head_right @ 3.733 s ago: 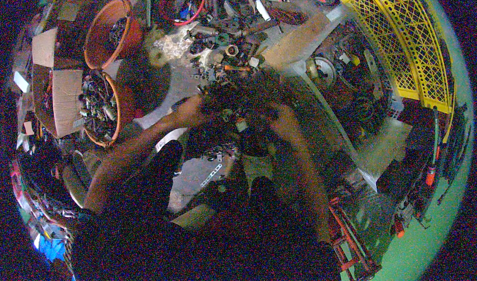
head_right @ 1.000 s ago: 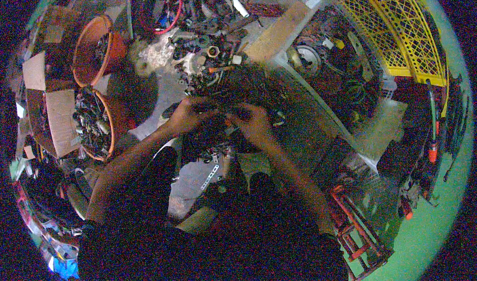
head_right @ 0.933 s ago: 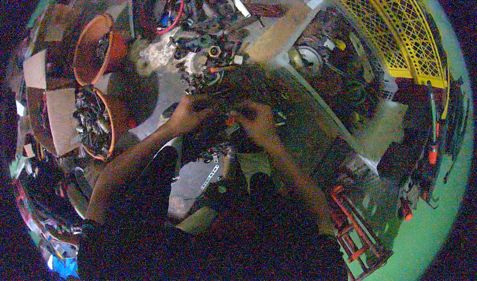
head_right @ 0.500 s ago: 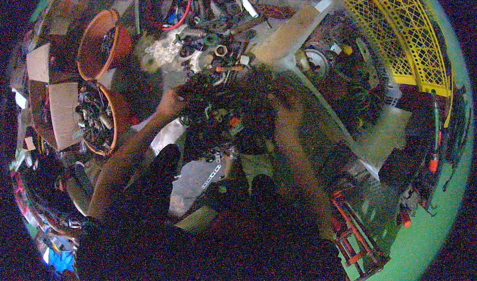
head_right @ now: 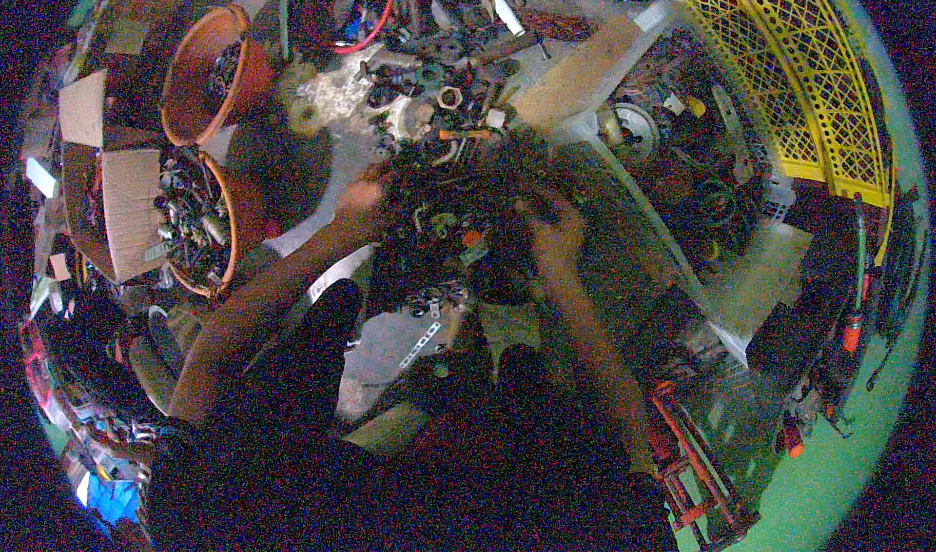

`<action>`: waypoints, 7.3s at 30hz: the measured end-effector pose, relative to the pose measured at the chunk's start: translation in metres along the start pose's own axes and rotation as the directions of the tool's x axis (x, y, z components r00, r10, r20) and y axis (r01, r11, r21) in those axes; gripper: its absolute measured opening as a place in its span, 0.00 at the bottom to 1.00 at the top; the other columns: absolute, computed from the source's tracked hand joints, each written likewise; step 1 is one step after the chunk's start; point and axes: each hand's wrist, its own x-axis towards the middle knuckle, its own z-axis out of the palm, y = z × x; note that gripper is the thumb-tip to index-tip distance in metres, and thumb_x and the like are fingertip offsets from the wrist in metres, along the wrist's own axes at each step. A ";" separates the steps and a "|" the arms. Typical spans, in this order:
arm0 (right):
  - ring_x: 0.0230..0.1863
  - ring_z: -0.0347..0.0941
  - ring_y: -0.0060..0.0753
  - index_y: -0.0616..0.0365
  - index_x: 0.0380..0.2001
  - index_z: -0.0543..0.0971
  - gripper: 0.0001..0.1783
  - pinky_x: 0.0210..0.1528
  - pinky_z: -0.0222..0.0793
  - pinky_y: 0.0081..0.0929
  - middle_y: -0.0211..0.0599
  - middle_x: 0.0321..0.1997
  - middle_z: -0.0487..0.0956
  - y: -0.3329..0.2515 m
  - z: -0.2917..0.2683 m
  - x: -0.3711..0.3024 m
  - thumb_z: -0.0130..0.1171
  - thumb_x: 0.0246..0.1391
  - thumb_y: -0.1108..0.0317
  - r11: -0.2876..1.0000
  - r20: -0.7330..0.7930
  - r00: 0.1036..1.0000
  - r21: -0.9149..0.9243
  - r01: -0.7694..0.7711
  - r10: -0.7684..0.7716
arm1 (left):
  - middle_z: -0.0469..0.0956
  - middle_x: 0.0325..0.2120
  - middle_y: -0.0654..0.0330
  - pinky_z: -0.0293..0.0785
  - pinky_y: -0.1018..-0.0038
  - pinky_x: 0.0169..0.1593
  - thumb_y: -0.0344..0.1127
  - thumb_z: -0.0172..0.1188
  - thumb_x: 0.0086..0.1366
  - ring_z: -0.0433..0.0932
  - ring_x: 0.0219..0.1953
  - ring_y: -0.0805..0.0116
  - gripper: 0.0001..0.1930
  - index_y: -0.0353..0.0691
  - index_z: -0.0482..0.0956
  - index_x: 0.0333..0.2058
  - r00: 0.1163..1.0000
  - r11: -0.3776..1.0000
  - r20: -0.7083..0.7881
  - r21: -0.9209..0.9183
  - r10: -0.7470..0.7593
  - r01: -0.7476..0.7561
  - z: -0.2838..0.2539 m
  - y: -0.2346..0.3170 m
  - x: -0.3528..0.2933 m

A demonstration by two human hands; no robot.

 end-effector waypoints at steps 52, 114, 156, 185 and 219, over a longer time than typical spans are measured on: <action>0.63 0.57 0.50 0.52 0.53 0.70 0.26 0.60 0.56 0.53 0.44 0.61 0.64 -0.013 0.035 0.023 0.54 0.52 0.54 0.075 0.543 0.837 -0.834 0.547 -0.063 | 0.57 0.61 0.52 0.61 0.43 0.55 0.49 0.49 0.64 0.57 0.60 0.46 0.23 0.52 0.66 0.56 0.981 0.939 0.181 0.321 0.067 -0.124 -0.023 0.027 0.011; 0.58 0.62 0.50 0.56 0.61 0.59 0.39 0.60 0.58 0.45 0.52 0.60 0.64 0.011 0.009 -0.037 0.64 0.47 0.62 0.724 0.366 0.897 -0.545 0.423 -0.248 | 0.58 0.57 0.40 0.70 0.51 0.51 0.48 0.66 0.48 0.65 0.52 0.36 0.43 0.34 0.56 0.58 0.955 0.971 0.181 0.001 -0.236 0.240 0.003 -0.006 -0.013; 0.65 0.54 0.53 0.32 0.54 0.71 0.33 0.59 0.56 0.56 0.46 0.66 0.56 0.011 0.047 -0.037 0.65 0.40 0.60 0.107 0.808 0.562 -0.552 0.827 -0.179 | 0.60 0.53 0.36 0.71 0.55 0.50 0.39 0.69 0.42 0.66 0.52 0.35 0.40 0.45 0.63 0.57 0.983 0.986 0.172 -0.163 0.062 -0.033 -0.019 0.025 -0.017; 0.49 0.72 0.42 0.56 0.40 0.78 0.13 0.53 0.65 0.40 0.41 0.45 0.77 0.077 0.020 -0.064 0.55 0.52 0.63 0.592 0.843 0.535 -0.457 0.664 0.050 | 0.66 0.50 0.41 0.69 0.55 0.53 0.46 0.71 0.43 0.68 0.51 0.39 0.39 0.42 0.66 0.54 0.993 0.967 0.116 -0.253 0.016 0.014 -0.015 0.017 -0.012; 0.61 0.62 0.39 0.32 0.55 0.69 0.22 0.59 0.59 0.50 0.33 0.60 0.66 0.122 0.027 -0.089 0.40 0.58 0.61 0.056 0.983 -0.132 0.125 0.991 0.129 | 0.61 0.52 0.35 0.72 0.52 0.49 0.37 0.68 0.42 0.68 0.50 0.35 0.41 0.44 0.61 0.57 0.978 0.993 0.203 -0.116 0.043 -0.019 -0.018 0.018 -0.005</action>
